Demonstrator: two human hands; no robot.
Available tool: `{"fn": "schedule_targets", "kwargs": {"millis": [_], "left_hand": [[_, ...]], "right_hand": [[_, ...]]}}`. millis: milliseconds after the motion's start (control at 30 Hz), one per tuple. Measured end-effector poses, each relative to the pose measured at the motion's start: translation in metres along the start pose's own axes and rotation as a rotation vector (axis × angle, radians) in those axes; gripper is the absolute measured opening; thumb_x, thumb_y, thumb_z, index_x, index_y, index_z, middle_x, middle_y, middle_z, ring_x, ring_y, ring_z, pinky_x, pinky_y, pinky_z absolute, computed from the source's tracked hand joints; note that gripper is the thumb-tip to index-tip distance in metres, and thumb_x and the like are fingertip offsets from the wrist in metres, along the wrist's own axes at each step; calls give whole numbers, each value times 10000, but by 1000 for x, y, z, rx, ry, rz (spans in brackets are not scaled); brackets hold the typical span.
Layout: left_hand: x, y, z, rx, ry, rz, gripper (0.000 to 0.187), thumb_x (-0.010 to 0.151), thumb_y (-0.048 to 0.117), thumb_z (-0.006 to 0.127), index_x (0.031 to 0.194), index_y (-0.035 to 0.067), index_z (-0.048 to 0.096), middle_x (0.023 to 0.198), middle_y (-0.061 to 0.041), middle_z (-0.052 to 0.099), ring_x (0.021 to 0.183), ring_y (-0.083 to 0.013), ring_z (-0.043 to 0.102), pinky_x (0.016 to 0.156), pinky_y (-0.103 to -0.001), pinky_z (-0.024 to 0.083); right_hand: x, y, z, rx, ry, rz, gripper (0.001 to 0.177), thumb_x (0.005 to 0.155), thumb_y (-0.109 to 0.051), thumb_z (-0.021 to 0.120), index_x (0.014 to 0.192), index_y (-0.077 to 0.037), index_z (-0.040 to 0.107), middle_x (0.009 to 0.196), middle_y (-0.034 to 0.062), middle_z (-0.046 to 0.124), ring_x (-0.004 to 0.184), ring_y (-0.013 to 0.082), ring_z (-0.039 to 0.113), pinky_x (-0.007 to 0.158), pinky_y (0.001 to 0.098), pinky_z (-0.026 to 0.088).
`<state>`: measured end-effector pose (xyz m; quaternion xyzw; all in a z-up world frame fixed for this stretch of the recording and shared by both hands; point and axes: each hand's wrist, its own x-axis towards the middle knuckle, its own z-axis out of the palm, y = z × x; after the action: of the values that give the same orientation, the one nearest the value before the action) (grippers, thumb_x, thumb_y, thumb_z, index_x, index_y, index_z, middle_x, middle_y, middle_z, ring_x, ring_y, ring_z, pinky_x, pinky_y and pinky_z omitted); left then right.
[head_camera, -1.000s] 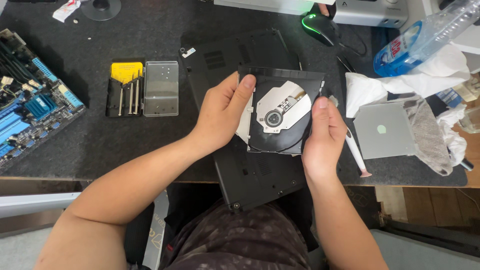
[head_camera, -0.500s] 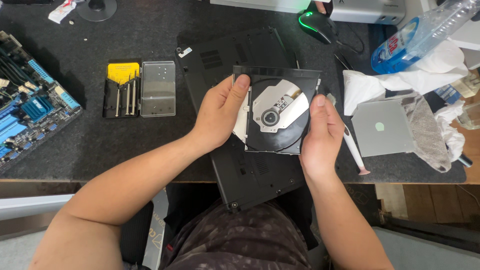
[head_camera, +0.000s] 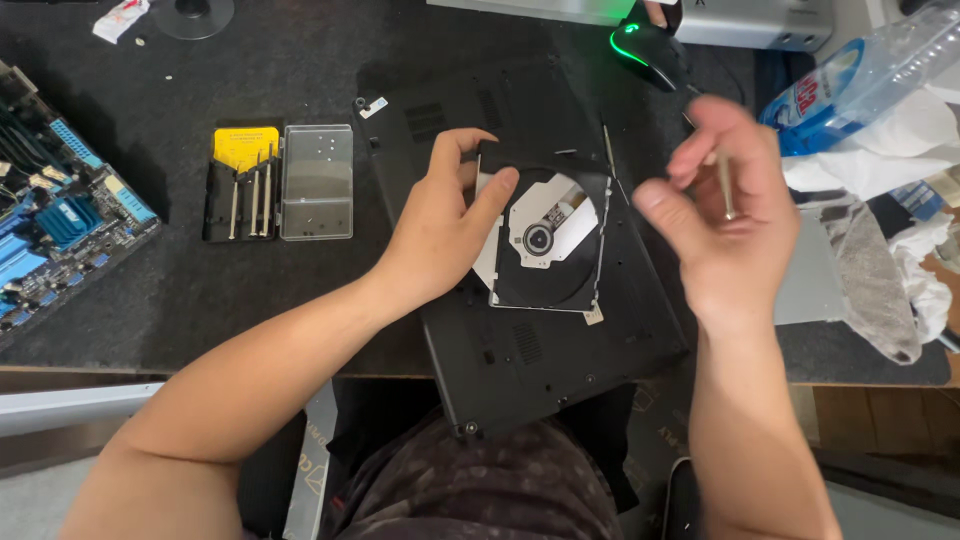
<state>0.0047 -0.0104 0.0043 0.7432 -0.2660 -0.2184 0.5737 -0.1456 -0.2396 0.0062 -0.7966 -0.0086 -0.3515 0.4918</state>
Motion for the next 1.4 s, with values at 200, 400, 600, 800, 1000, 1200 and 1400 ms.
{"fn": "schedule_targets", "kwargs": {"millis": [200,400,600,800,1000,1200,1400], "left_hand": [[13,-8,-15,461,74,133,344,1121,405,662,1329,132,678,793,56,706,757,-185,736,694,-404,549],[35,-47,-18,592,101,377,216,1043,357,833,1130,166,781,984,-24,632,971,-283,648,944,-466,522],[39,-29,-20,597,-210,611,717,948,671,808,1447,171,689,1454,-60,631,1383,-335,553,1114,-547,384],[52,-37,-27,651,-430,673,1256,712,800,991,1606,37,549,1705,-183,512,1644,-442,389,1370,-704,181],[51,-46,-24,622,-333,694,1066,814,732,948,1556,42,616,1566,-124,639,1585,-413,480,1365,-675,268],[49,-45,-25,651,-288,720,981,878,698,938,1554,54,638,1528,-112,641,1543,-400,507,1346,-675,309],[48,-41,-26,686,-345,711,1221,765,851,927,1617,48,583,1597,-144,619,1592,-423,468,1357,-714,248]], "right_hand": [[46,-9,6,10,-245,56,582,1278,-354,403,1149,52,800,902,132,649,748,186,585,731,298,481],[68,12,31,-144,-310,356,266,1182,-197,643,943,-131,738,773,14,732,655,99,695,603,225,517],[56,30,27,-182,-383,227,171,1105,-158,762,946,-120,713,739,8,754,676,96,724,705,238,573],[59,29,31,-191,-478,165,212,1102,-178,725,908,-99,756,716,-2,810,642,102,802,643,225,575],[47,33,42,-202,-459,209,173,1098,-202,736,964,-98,705,775,-2,811,688,98,795,668,221,597],[44,32,38,-246,-390,164,243,1146,-193,690,928,-86,711,750,-11,783,675,104,757,685,236,562],[52,35,36,-293,-377,196,296,1132,-164,770,853,-107,688,669,-17,735,566,76,618,595,230,454]]}}
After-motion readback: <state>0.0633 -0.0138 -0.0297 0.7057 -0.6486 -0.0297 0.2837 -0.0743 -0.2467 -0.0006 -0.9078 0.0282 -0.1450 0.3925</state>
